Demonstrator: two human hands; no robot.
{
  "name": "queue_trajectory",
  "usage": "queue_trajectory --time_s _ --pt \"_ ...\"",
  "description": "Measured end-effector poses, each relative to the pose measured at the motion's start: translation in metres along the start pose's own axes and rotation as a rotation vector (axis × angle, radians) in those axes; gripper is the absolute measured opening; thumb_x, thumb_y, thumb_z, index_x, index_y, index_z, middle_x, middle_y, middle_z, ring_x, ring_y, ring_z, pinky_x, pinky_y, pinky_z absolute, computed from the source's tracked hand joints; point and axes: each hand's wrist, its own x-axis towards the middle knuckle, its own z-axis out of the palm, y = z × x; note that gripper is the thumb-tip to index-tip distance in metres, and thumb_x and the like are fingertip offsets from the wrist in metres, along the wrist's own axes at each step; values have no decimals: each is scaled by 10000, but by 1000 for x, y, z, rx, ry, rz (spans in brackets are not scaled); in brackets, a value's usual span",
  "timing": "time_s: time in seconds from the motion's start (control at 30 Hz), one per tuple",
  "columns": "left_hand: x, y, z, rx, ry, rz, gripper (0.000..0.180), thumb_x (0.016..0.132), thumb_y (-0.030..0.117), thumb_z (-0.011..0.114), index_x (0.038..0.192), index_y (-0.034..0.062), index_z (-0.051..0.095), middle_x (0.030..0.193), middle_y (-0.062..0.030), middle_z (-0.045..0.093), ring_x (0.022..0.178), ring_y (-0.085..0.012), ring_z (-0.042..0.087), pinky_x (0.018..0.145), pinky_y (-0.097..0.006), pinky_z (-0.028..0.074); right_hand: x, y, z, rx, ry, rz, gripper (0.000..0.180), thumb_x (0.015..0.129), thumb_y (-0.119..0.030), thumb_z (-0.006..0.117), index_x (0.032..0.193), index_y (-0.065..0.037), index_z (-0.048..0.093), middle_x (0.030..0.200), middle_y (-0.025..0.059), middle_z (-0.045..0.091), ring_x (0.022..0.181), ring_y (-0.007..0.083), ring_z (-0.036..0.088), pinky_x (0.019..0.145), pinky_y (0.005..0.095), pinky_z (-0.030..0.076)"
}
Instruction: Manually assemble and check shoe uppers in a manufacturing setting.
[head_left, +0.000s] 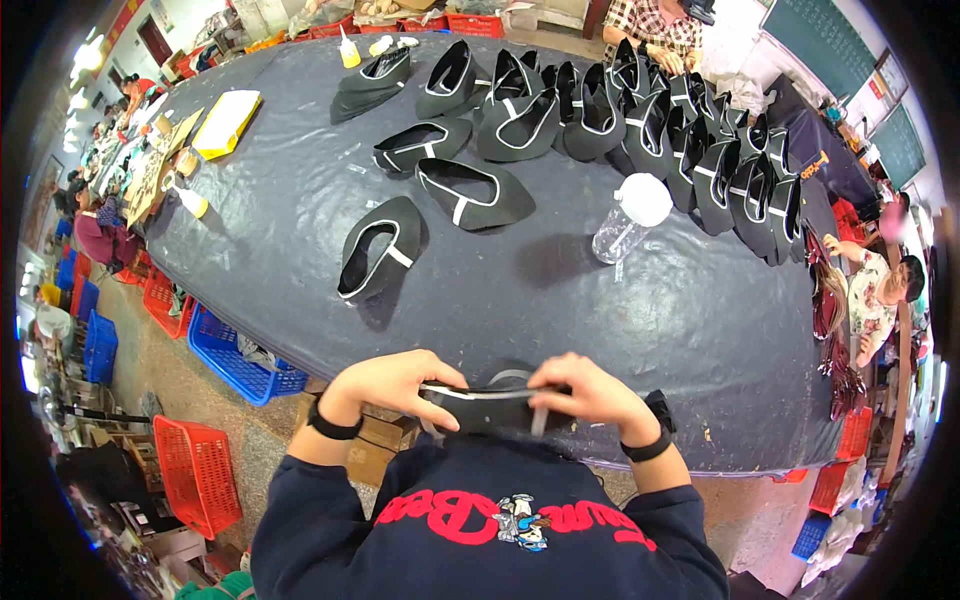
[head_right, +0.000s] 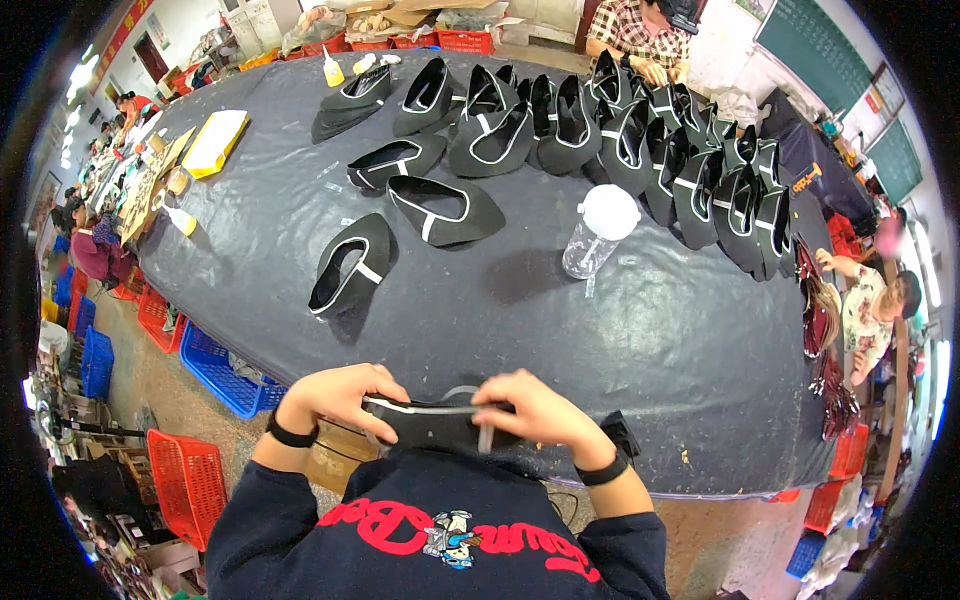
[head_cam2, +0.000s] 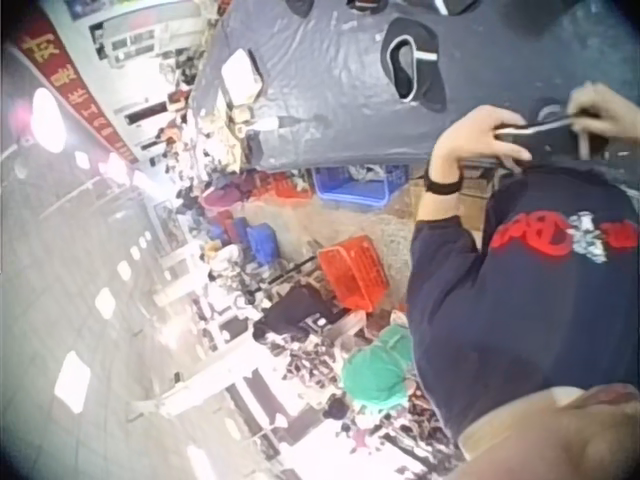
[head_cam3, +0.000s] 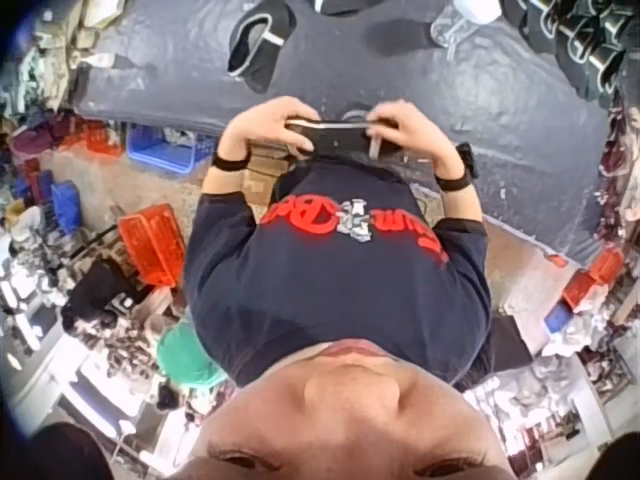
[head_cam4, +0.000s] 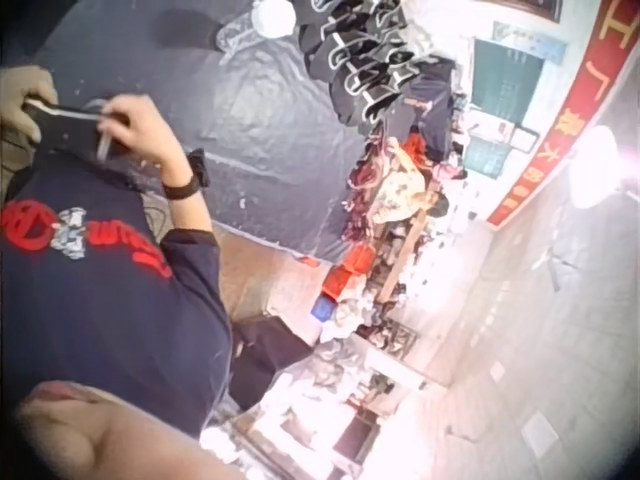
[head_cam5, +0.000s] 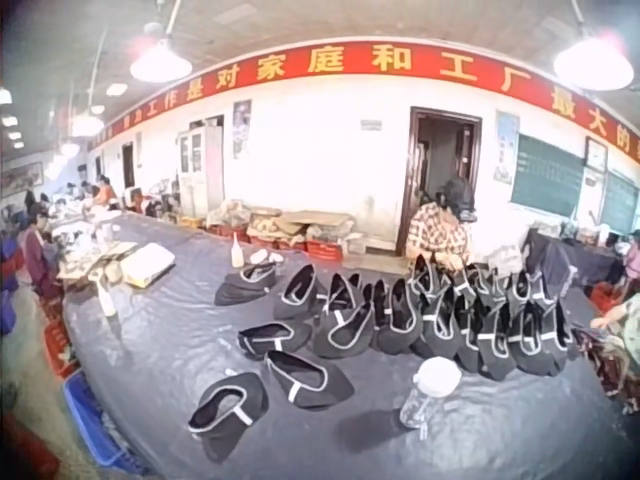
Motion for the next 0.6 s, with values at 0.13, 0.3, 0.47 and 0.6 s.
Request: queue_trajectory --time_s 0.13,0.3,0.47,0.6 --pt "-21 -5 -8 793 428 23 162 742 238 683 789 87 649 749 -51 526 828 -218 530 943 -430 328 42 -9 2 -467 164 -38 229 750 -176 670 965 -112 624 981 28 572 1040 205 475 889 387 309" --pt "-44 -49 -48 940 929 -100 122 685 112 696 773 52 639 813 -57 506 912 -253 508 976 -443 349 68 -1 16 -433 477 -79 377 757 -134 660 1122 -130 566 1096 58 524 1040 249 464 880 375 342" --pt "-73 -150 -52 895 856 -214 104 684 111 689 747 56 627 850 -63 498 921 -257 506 992 -441 348 49 34 52 -269 260 23 311 786 -139 635 1089 -109 572 1043 77 546 1014 266 499 862 368 381" --pt "-75 -168 -26 864 778 -243 207 665 78 706 850 38 621 1011 -81 521 1060 -285 488 1006 -442 342 27 55 83 -160 142 126 279 810 -167 617 1081 -112 578 1039 91 558 1006 284 529 853 384 413"
